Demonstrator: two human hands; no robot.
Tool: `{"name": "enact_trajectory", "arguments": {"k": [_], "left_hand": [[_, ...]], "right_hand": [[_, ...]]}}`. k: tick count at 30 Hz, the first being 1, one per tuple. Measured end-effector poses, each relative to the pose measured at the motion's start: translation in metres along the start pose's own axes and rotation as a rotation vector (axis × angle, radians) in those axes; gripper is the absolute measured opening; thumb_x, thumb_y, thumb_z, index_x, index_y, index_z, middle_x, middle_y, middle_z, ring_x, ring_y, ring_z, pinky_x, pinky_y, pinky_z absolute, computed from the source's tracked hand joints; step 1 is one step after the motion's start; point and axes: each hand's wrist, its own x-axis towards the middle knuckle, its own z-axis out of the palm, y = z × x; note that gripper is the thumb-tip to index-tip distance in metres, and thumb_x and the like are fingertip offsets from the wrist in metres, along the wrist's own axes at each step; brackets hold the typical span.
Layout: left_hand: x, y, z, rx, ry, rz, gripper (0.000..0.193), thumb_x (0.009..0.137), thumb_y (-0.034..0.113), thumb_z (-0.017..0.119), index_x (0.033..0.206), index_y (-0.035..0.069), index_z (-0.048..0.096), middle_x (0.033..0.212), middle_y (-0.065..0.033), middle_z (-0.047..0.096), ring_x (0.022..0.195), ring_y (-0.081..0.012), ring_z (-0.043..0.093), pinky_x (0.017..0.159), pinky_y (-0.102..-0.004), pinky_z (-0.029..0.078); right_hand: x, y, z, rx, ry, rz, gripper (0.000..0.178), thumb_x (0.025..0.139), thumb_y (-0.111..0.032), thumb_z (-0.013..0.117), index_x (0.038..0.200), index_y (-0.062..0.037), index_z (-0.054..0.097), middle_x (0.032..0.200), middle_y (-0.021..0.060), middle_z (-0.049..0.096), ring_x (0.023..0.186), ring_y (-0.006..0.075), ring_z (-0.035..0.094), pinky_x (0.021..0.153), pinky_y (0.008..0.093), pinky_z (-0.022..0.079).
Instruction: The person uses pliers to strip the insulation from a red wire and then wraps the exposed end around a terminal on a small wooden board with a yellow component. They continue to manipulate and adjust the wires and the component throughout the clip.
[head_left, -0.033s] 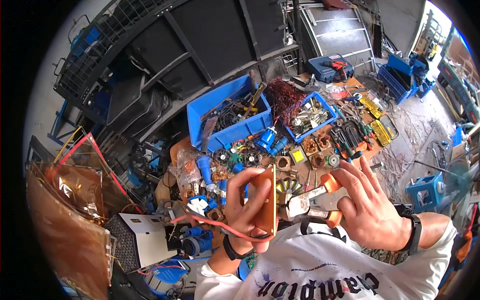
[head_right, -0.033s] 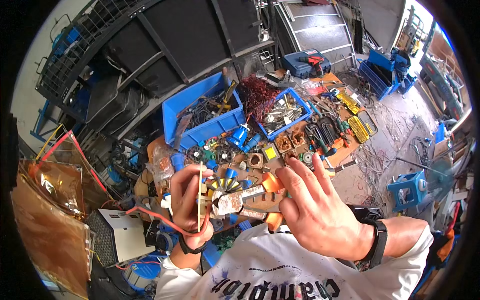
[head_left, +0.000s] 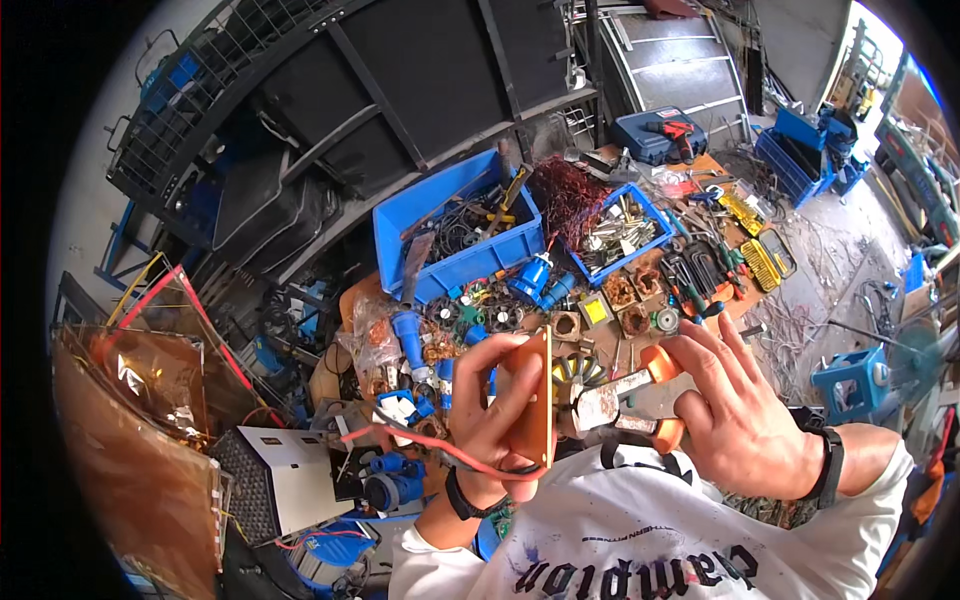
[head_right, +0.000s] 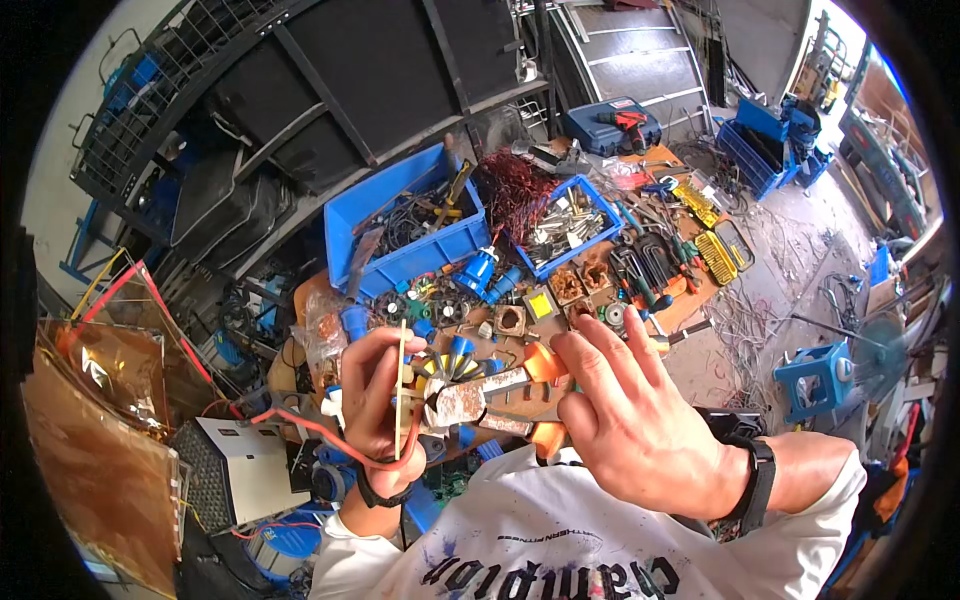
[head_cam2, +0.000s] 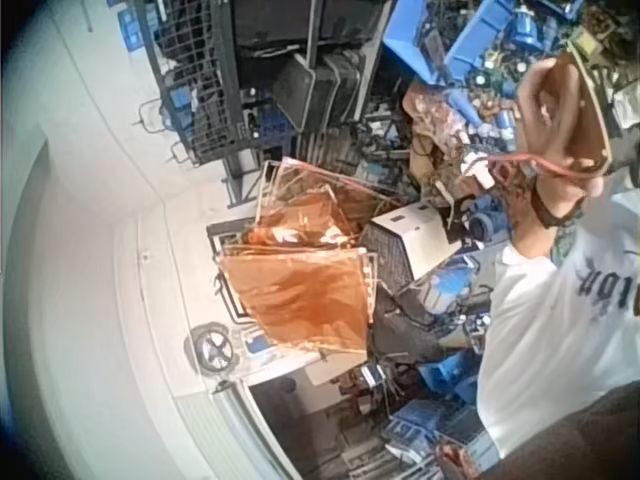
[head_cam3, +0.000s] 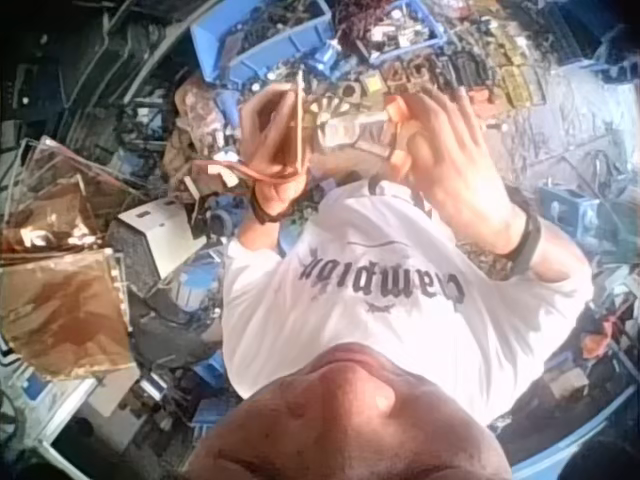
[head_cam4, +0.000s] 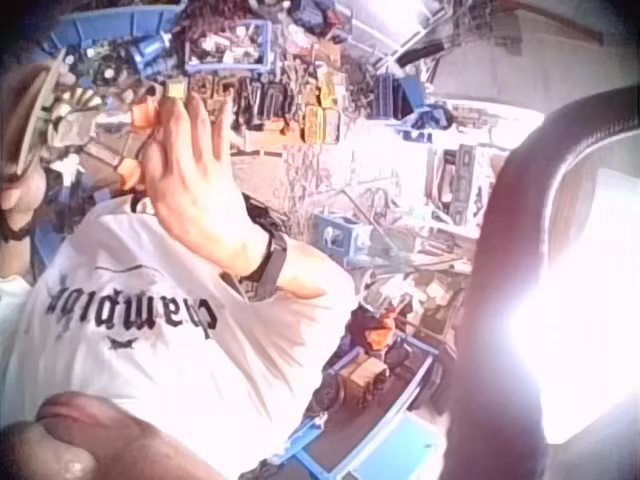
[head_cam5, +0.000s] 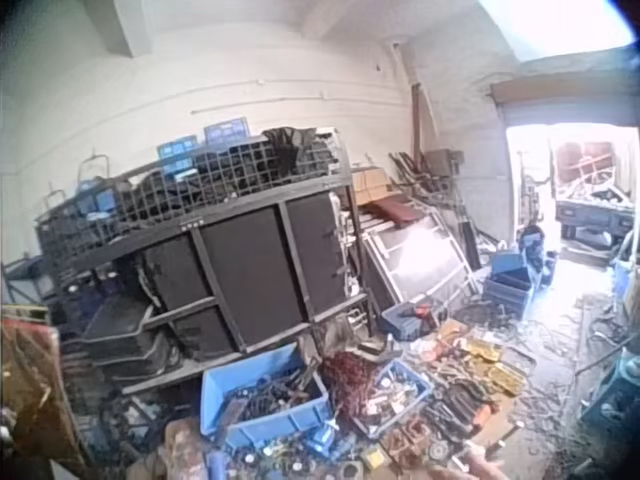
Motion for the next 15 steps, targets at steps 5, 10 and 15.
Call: {"name": "enact_trajectory", "arguments": {"k": [5, 10, 15], "left_hand": [[0.007, 0.01, -0.003, -0.159, -0.069, -0.227, 0.093, 0.086, 0.078, 0.039, 0.135, 0.0, 0.056, 0.125, -0.0189, 0.048, 0.11, -0.0307, 0.055, 0.094, -0.0408, 0.045], [0.018, 0.012, -0.004, -0.236, -0.137, -0.398, 0.098, 0.083, 0.081, 0.038, 0.139, 0.002, 0.052, 0.121, -0.015, 0.047, 0.102, -0.0237, 0.054, 0.086, -0.0333, 0.047], [0.019, 0.008, -0.001, -0.225, -0.149, -0.409, 0.093, 0.087, 0.078, 0.036, 0.14, 0.003, 0.051, 0.118, -0.0128, 0.048, 0.099, -0.0183, 0.053, 0.08, -0.0298, 0.049]], "right_hand": [[0.007, 0.005, -0.007, 0.107, -0.087, 0.022, 0.025, 0.081, -0.007, 0.056, 0.099, 0.0091, 0.053, 0.129, 0.0248, 0.047, 0.127, 0.0414, 0.045, 0.105, 0.0591, 0.038], [0.014, 0.01, -0.009, 0.203, -0.162, 0.032, 0.041, 0.077, -0.005, 0.058, 0.114, 0.0107, 0.051, 0.12, 0.0214, 0.049, 0.11, 0.036, 0.053, 0.095, 0.0445, 0.046], [0.016, 0.014, -0.009, 0.178, -0.209, 0.021, 0.048, 0.075, -0.005, 0.06, 0.119, 0.0108, 0.048, 0.114, 0.0203, 0.051, 0.101, 0.0336, 0.055, 0.09, 0.0388, 0.047]]}}
